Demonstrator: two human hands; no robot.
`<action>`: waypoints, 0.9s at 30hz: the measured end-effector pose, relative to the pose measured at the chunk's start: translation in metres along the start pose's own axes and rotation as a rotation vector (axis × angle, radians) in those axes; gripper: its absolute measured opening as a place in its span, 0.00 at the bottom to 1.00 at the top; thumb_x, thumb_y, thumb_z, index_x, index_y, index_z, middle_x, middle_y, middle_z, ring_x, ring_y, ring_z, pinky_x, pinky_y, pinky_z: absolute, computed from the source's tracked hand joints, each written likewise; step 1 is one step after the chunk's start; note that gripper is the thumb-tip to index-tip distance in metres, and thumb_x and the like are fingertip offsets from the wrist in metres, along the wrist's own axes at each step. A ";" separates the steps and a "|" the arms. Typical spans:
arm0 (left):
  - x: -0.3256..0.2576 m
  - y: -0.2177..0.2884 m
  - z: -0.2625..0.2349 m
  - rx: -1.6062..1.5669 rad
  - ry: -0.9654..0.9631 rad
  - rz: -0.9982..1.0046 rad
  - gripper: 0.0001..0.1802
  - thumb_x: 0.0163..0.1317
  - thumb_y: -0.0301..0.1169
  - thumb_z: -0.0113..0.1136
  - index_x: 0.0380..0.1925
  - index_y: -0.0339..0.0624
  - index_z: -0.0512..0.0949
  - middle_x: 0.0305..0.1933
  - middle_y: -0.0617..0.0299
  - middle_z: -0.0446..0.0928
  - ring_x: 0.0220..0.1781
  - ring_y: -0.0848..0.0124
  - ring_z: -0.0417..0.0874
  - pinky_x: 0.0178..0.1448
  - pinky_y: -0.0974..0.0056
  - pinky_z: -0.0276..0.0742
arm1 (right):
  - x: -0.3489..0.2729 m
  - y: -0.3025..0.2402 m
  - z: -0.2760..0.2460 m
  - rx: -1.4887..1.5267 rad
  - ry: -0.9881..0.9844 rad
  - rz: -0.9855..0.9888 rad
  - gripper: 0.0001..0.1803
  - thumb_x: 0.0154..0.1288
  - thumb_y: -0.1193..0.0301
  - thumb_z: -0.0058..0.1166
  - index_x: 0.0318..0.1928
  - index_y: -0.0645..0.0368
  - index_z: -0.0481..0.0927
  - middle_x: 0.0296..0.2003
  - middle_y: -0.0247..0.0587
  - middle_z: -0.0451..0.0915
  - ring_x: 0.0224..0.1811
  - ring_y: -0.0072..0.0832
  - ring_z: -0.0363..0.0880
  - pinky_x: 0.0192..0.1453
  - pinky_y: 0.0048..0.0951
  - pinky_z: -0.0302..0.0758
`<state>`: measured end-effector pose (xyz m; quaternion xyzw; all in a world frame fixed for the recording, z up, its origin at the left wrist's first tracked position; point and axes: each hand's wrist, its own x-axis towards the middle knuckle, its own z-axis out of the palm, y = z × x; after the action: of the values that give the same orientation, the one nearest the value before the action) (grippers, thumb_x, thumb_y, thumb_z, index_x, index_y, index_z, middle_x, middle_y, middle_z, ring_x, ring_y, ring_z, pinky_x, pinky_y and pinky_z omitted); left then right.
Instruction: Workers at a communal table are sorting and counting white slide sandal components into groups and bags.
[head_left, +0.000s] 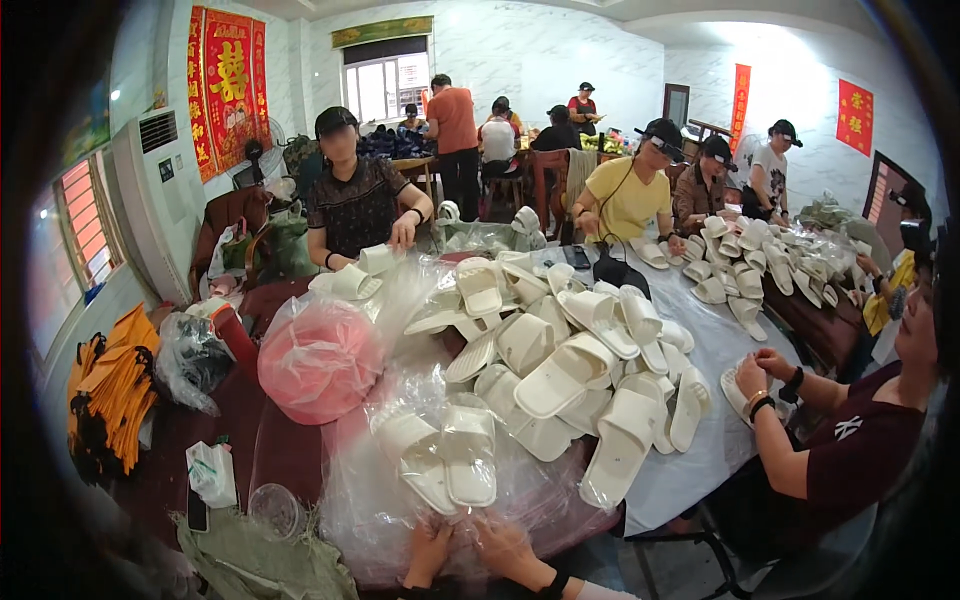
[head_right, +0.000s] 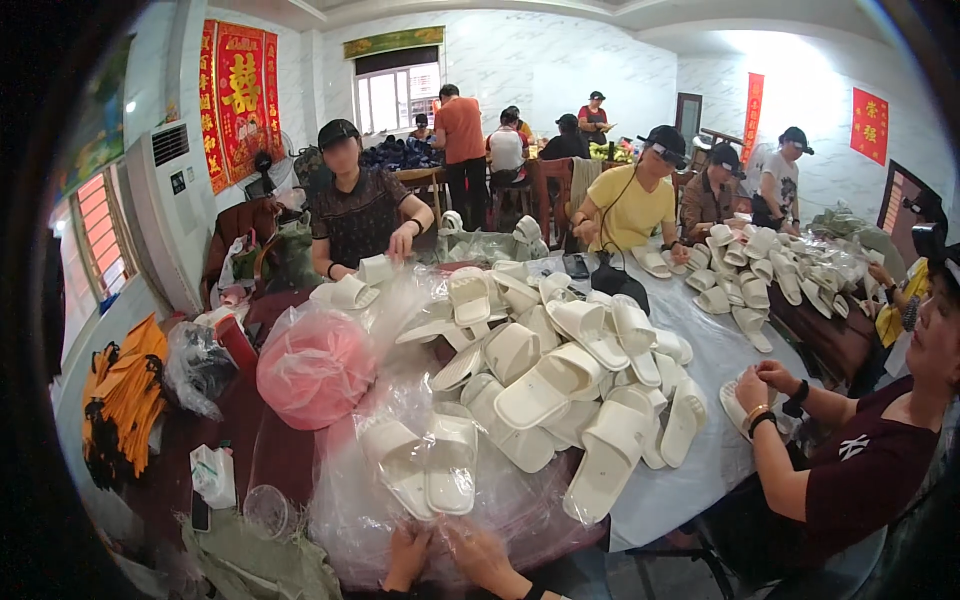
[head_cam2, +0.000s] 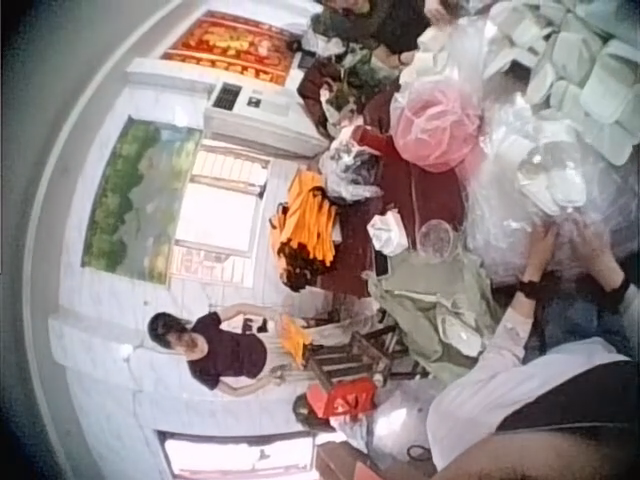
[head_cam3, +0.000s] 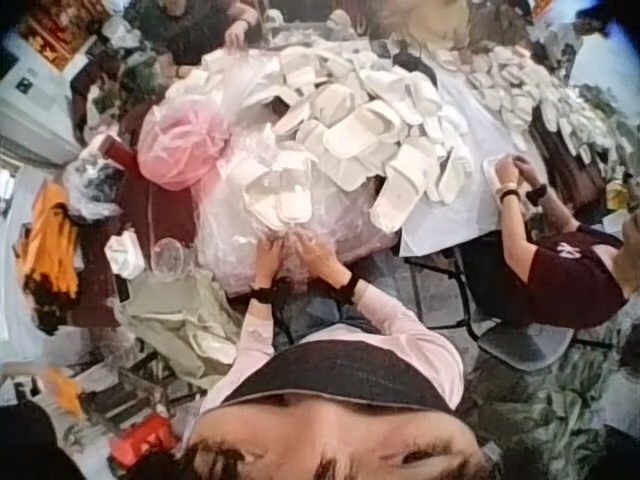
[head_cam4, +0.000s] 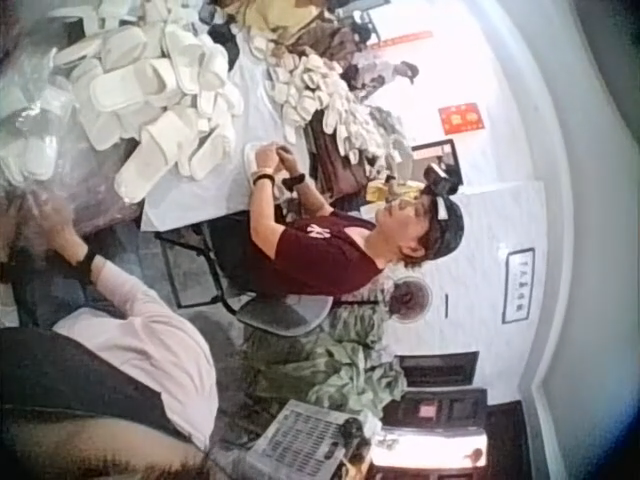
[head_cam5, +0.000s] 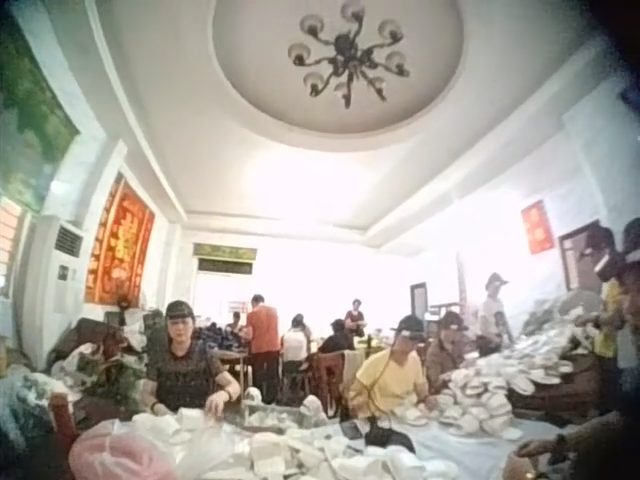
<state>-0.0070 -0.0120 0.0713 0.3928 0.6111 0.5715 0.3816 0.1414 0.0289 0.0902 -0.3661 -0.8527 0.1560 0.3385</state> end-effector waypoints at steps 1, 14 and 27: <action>0.000 -0.008 -0.004 0.002 0.004 0.004 0.15 0.57 0.26 0.57 0.43 0.29 0.74 0.42 0.54 0.80 0.43 0.70 0.79 0.46 0.65 0.74 | -0.003 0.002 0.005 0.003 0.002 -0.005 0.23 0.57 0.73 0.50 0.55 0.53 0.72 0.42 0.44 0.78 0.33 0.40 0.79 0.30 0.40 0.75; 0.008 -0.083 -0.029 0.600 -0.113 0.227 0.14 0.64 0.33 0.52 0.41 0.32 0.77 0.47 0.52 0.78 0.43 0.65 0.78 0.47 0.61 0.74 | -0.013 0.016 0.025 -0.121 -0.196 -0.100 0.20 0.59 0.66 0.52 0.53 0.54 0.75 0.50 0.49 0.75 0.49 0.41 0.74 0.44 0.37 0.75; 0.006 -0.009 -0.009 -0.063 -0.182 -0.085 0.16 0.66 0.34 0.51 0.46 0.33 0.75 0.43 0.57 0.78 0.44 0.70 0.77 0.46 0.63 0.74 | 0.008 0.007 0.044 0.661 0.126 0.154 0.17 0.66 0.72 0.50 0.55 0.52 0.76 0.53 0.53 0.70 0.67 0.43 0.59 0.62 0.35 0.66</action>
<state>-0.0175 -0.0105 0.0628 0.4046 0.5716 0.5357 0.4718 0.1104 0.0389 0.0583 -0.3090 -0.7033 0.4260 0.4779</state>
